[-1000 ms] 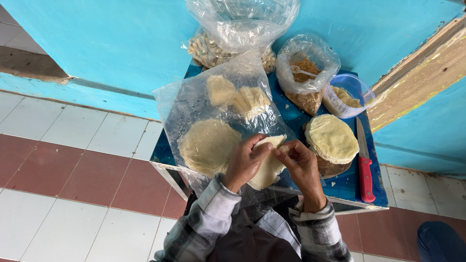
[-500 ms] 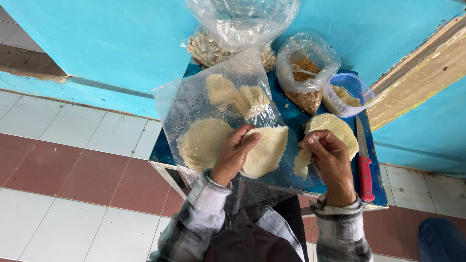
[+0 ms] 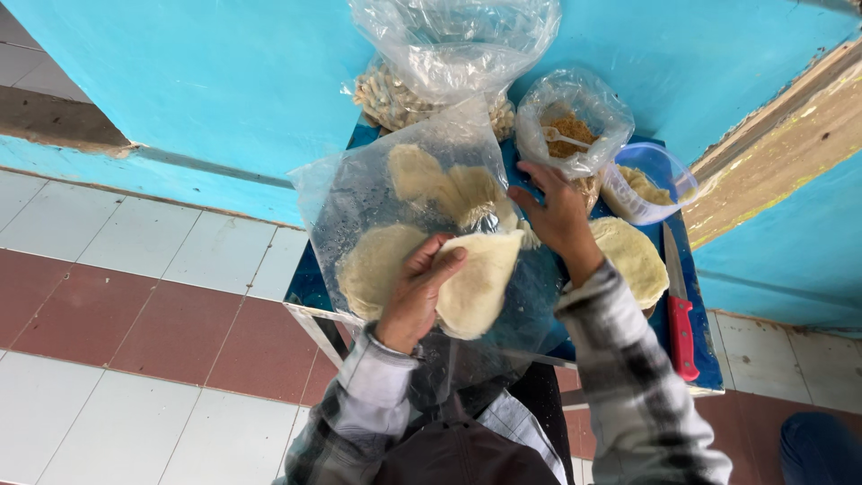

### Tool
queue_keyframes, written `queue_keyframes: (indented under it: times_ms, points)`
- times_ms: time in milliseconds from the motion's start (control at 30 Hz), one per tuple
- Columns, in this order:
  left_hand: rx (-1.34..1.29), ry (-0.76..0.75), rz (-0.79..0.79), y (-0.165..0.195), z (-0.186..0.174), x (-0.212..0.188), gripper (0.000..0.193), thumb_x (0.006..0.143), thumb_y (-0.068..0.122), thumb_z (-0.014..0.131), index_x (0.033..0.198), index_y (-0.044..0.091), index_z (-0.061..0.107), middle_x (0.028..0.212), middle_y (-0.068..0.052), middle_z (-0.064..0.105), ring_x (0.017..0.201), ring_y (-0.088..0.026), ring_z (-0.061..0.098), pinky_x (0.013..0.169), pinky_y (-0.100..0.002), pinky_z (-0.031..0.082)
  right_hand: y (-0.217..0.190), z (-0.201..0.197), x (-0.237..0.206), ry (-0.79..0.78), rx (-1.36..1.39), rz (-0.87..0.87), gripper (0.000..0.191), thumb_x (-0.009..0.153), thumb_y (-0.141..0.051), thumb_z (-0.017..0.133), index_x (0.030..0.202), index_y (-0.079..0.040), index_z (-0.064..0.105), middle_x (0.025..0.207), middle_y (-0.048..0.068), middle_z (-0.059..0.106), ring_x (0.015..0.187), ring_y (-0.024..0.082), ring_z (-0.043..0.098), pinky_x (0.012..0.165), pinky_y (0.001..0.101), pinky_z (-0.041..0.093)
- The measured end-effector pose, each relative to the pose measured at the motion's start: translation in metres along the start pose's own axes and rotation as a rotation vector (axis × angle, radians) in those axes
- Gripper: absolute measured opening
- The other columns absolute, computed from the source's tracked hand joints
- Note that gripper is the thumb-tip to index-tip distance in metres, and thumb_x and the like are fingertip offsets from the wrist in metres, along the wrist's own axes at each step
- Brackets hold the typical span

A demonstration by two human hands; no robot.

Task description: The person pulls thin sheets of dough by hand from a soft dough mass, stretches each sheet wide, and stacks the finished sheets on a plastic-covered board. Near the end, the person uses a knife to trim and cut the stacked dough sheets on a wooden board.

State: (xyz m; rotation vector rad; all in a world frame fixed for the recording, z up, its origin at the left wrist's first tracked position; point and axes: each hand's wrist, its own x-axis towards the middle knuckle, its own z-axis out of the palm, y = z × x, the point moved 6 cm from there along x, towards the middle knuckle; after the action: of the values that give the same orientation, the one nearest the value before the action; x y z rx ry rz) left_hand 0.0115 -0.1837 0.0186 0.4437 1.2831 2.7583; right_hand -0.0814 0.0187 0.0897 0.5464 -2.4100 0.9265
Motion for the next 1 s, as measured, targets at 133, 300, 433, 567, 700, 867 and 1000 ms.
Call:
queue_keyframes:
  times_ms: [133, 300, 433, 567, 700, 867, 1000]
  points:
    - [-0.267, -0.006, -0.136, -0.039, 0.002, 0.015, 0.021, 0.100, 0.014, 0.069, 0.117, 0.003, 0.066, 0.105, -0.004, 0.071, 0.096, -0.014, 0.067, 0.083, -0.030, 0.055, -0.011, -0.021, -0.041, 0.054, 0.591, 0.157, 0.025, 0.109, -0.020, 0.066, 0.127, -0.003, 0.069, 0.122, 0.008, 0.072, 0.111, 0.013, 0.066, 0.099, 0.0278, 0.053]
    - [-0.255, 0.024, -0.288, -0.087, -0.006, 0.043, 0.030, 0.098, 0.012, 0.066, 0.126, 0.000, 0.065, 0.112, -0.008, 0.072, 0.099, -0.017, 0.069, 0.086, -0.030, 0.056, 0.000, -0.009, -0.092, -0.041, 0.585, 0.335, 0.039, 0.096, -0.014, 0.072, 0.130, -0.002, 0.058, 0.114, 0.004, 0.070, 0.101, 0.012, 0.066, 0.086, 0.0271, 0.056]
    - [-0.079, 0.113, -0.306, -0.102, -0.025, 0.035, 0.047, 0.094, 0.008, 0.063, 0.140, 0.001, 0.055, 0.114, -0.012, 0.072, 0.098, -0.018, 0.071, 0.084, -0.029, 0.058, 0.018, 0.012, -0.098, -0.010, 0.576, 0.432, 0.037, 0.091, -0.010, 0.075, 0.126, -0.006, 0.062, 0.105, 0.002, 0.073, 0.092, 0.012, 0.068, 0.079, 0.0262, 0.057]
    - [0.354, 0.150, -0.335, -0.097, -0.036, -0.016, 0.069, 0.092, 0.000, 0.062, 0.158, 0.003, 0.042, 0.097, -0.015, 0.065, 0.072, -0.022, 0.050, 0.057, -0.038, 0.037, 0.006, 0.015, -0.105, 0.085, 0.158, 0.359, 0.033, 0.090, -0.009, 0.081, 0.121, -0.007, 0.069, 0.098, 0.010, 0.067, 0.086, 0.020, 0.062, 0.073, 0.0329, 0.052]
    - [0.841, 0.112, -0.034, -0.063, -0.016, -0.039, 0.061, 0.091, 0.004, 0.060, 0.149, 0.001, 0.043, 0.097, -0.012, 0.079, 0.079, -0.020, 0.077, 0.073, -0.034, 0.059, -0.042, 0.000, -0.111, 0.213, -0.139, 0.008, 0.033, 0.082, -0.010, 0.083, 0.112, -0.005, 0.070, 0.109, 0.013, 0.068, 0.100, 0.029, 0.065, 0.083, 0.0392, 0.052]
    - [0.940, 0.120, 0.006, -0.046, -0.005, -0.034, 0.060, 0.092, 0.009, 0.064, 0.148, 0.002, 0.043, 0.103, -0.012, 0.080, 0.084, -0.021, 0.078, 0.075, -0.033, 0.059, -0.060, 0.007, -0.137, -0.203, 0.157, 0.131, 0.028, 0.078, -0.016, 0.085, 0.102, -0.007, 0.075, 0.100, 0.008, 0.072, 0.088, 0.025, 0.071, 0.072, 0.0351, 0.056]
    - [0.937, 0.164, -0.056, -0.046, -0.006, -0.036, 0.060, 0.090, 0.011, 0.065, 0.146, 0.004, 0.047, 0.096, -0.010, 0.081, 0.078, -0.021, 0.078, 0.072, -0.033, 0.058, -0.055, 0.013, -0.149, -0.244, 0.168, 0.228, 0.025, 0.081, -0.017, 0.082, 0.102, -0.005, 0.075, 0.096, 0.008, 0.072, 0.083, 0.022, 0.074, 0.069, 0.0344, 0.057]
